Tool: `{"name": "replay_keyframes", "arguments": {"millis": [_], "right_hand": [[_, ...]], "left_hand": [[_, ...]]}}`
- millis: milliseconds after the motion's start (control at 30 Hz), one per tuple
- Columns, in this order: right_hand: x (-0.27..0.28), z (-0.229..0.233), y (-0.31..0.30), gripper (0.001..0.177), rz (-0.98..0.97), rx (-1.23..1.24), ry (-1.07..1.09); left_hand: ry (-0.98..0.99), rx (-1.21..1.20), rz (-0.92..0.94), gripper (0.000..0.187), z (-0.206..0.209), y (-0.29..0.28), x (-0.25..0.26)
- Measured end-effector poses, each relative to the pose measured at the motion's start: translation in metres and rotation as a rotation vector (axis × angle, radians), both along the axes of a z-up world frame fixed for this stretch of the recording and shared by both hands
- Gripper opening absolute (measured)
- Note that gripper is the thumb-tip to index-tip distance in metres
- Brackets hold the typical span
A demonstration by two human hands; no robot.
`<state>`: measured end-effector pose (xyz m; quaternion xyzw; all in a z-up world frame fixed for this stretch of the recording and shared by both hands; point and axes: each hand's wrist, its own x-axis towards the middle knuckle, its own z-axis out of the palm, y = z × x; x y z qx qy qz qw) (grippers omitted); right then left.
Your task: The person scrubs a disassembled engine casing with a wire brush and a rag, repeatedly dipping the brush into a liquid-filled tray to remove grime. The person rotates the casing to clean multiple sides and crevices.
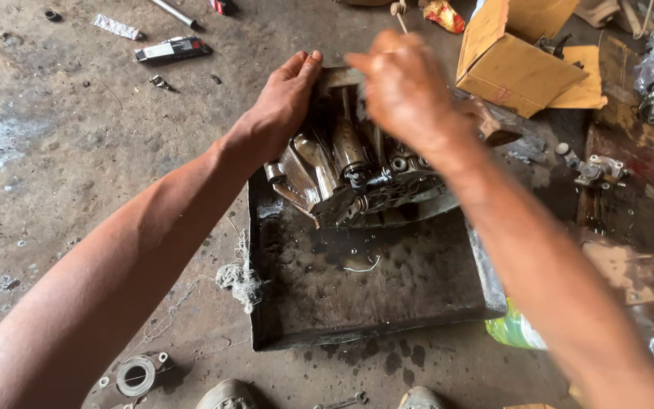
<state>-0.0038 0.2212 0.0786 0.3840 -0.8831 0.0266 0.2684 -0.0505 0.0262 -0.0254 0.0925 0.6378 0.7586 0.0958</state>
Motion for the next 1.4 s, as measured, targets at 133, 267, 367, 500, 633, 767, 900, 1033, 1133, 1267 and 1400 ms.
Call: {"name": "replay_keyframes", "arguments": {"millis": [133,267,367,500,633,767,900,1033,1133,1267,1400], "right_hand": [[-0.007,-0.017,-0.053,0.018,0.063,-0.17,-0.141],[-0.001,-0.013,-0.021,0.026,0.124,-0.069,0.015],[0.002,0.004,0.023,0.025,-0.019,0.0,-0.024],[0.007,-0.001,0.028,0.016,-0.193,-0.108,-0.128],[0.028,-0.019,0.01,0.021,-0.042,-0.229,-0.257],[0.03,-0.008,0.024,0.032,0.165,-0.156,-0.272],[0.031,-0.018,0.02,0.045,0.073,-0.104,-0.032],[0.042,-0.025,0.021,0.043,-0.129,0.1,0.062],[0.046,-0.019,0.031,0.035,-0.087,0.233,-0.057],[0.054,-0.011,0.042,0.035,-0.041,0.443,-0.205],[0.059,-0.014,0.045,0.03,-0.019,0.333,-0.411]], "left_hand": [[0.28,-0.027,-0.015,0.062,-0.005,-0.013,0.015],[0.656,-0.264,-0.096,0.065,-0.001,-0.033,0.022],[0.221,-0.173,-0.094,0.064,0.012,-0.023,0.025],[-0.002,-0.087,-0.065,0.044,0.031,-0.014,0.034],[-0.012,-0.069,-0.08,0.039,0.034,-0.015,0.038],[0.008,0.036,-0.058,0.037,0.028,-0.009,0.034],[0.011,0.133,-0.082,0.033,0.024,-0.004,0.028],[0.043,0.011,-0.037,0.035,0.025,-0.006,0.029],[0.085,-0.054,-0.071,0.037,0.033,-0.012,0.029],[0.114,-0.081,-0.103,0.042,0.038,-0.014,0.033],[0.111,-0.143,-0.106,0.046,0.032,-0.017,0.034]]}}
